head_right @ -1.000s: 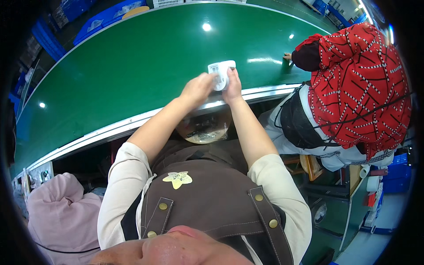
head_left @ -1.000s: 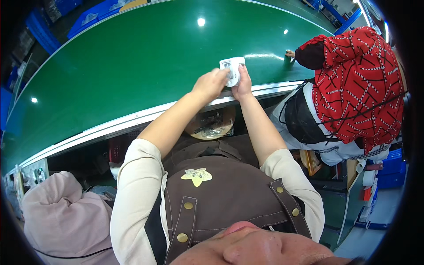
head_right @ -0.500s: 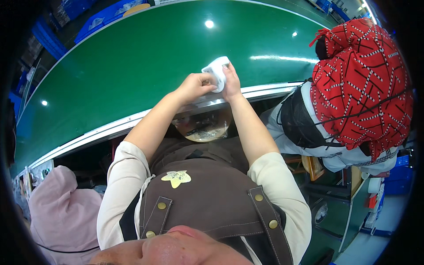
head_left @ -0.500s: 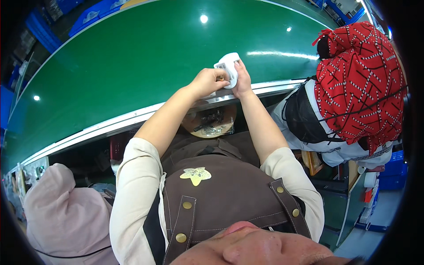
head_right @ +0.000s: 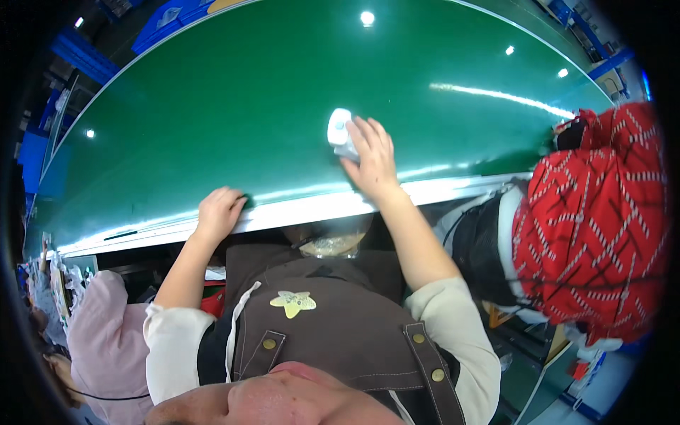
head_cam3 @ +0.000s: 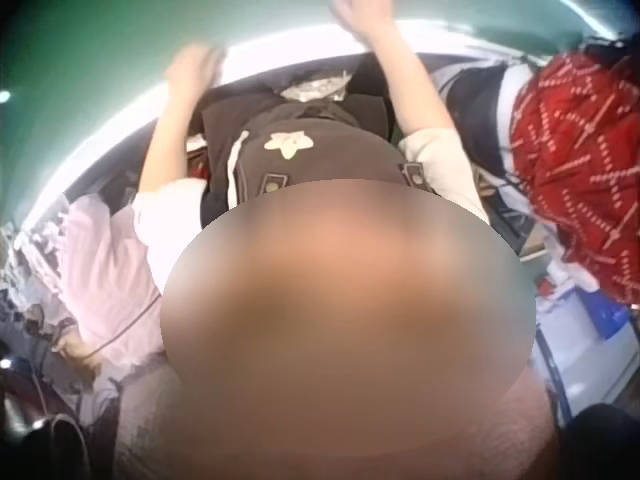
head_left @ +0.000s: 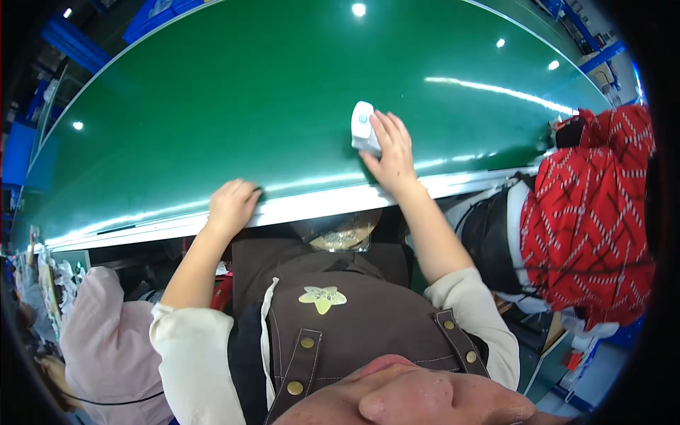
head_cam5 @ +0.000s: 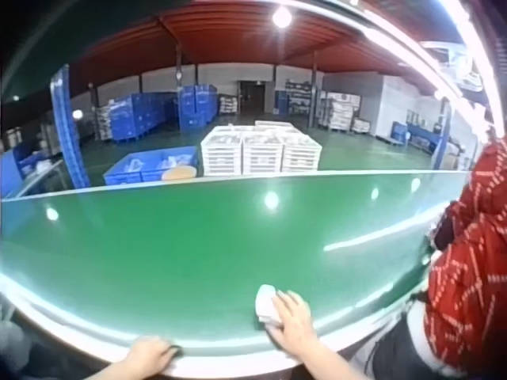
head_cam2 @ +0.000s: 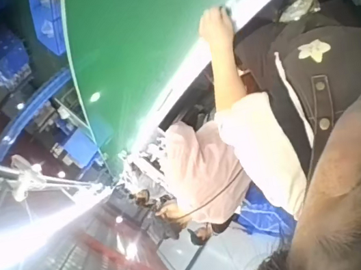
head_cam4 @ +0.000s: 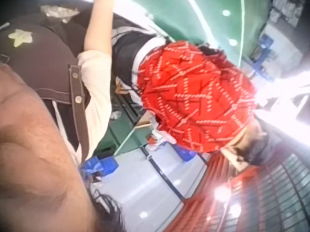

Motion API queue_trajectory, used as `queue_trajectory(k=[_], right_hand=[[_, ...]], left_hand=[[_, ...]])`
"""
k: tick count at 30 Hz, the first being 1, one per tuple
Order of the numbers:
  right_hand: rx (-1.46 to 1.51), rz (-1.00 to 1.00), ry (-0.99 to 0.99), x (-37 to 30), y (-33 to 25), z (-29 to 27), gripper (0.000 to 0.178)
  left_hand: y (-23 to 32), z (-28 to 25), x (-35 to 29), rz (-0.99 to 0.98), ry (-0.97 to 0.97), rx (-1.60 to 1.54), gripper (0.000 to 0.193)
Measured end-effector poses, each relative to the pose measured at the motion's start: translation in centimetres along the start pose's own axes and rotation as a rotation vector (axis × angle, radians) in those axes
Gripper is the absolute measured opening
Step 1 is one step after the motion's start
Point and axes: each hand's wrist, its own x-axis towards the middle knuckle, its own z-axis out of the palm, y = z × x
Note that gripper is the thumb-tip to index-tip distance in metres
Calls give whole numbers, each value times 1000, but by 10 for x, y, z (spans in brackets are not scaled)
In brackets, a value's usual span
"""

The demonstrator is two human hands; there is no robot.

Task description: The person assembles toy toilets by inserting metal contacts and small components into the plastic bases by hand and placing the assembled toys onto the conveyor belt.

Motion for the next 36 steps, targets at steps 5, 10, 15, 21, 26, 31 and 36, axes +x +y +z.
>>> queue_trajectory(k=[5,10,15,21,26,31,36], right_hand=[[127,87,14,-1,16,-6,84],[135,286,-9,-12,10,-20,96],[151,401,-67,-21,19,-33,91],[74,419,-114,0,18,-36,81],[85,436,-141,3,20,-36,79],[77,375,-164,7,19,-27,79],[11,394,-162,9,13,-38,76]], left_hand=[[-10,1,0,-265,32,14,10],[1,-9,23,-318,9,147,12],[1,-4,53,-352,-54,85,12],[-4,-12,72,-330,-136,70,13],[-1,-18,76,-338,-154,41,14],[-10,-20,70,-413,-258,46,7],[-2,-21,76,-344,-117,-19,23]])
